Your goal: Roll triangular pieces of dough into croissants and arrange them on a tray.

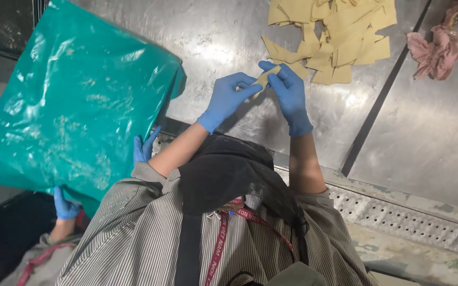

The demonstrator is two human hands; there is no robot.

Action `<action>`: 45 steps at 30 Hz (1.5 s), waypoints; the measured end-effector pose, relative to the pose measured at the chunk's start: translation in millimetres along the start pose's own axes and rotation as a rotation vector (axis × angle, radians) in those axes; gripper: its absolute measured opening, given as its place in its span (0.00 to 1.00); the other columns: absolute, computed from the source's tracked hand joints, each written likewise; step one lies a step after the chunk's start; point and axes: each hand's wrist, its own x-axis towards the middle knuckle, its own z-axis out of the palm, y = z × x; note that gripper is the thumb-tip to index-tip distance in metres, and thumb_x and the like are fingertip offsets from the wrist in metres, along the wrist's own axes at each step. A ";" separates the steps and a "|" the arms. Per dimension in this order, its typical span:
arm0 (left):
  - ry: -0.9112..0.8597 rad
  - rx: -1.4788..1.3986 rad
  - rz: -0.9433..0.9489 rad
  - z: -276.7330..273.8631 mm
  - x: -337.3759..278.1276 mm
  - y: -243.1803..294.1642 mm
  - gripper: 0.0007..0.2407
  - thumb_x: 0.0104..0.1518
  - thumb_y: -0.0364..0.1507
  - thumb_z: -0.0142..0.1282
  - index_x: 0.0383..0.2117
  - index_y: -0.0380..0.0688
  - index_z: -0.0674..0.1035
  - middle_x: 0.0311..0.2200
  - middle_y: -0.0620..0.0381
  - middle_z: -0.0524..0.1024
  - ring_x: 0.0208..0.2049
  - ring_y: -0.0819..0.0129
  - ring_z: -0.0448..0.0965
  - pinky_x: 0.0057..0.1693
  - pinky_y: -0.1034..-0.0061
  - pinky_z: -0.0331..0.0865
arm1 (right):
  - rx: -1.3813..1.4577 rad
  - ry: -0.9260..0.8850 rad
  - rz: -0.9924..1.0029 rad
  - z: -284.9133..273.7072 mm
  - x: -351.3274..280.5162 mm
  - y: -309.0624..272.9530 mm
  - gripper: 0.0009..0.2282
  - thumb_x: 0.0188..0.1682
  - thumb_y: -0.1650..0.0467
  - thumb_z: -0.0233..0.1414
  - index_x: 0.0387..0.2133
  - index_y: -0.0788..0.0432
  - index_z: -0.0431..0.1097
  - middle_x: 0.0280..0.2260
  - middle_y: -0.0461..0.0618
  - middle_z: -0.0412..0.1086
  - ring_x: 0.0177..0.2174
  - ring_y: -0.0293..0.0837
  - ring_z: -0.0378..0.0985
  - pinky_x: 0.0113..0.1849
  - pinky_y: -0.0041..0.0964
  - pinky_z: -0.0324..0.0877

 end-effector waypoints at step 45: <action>-0.072 1.241 0.220 -123.1 58.3 -130.8 0.17 0.65 0.44 0.48 0.46 0.44 0.77 0.32 0.50 0.75 0.33 0.54 0.75 0.41 0.60 0.66 | -0.811 0.214 -0.405 33.9 123.1 184.9 0.14 0.49 0.74 0.65 0.48 0.57 0.75 0.49 0.57 0.67 0.52 0.54 0.72 0.54 0.42 0.68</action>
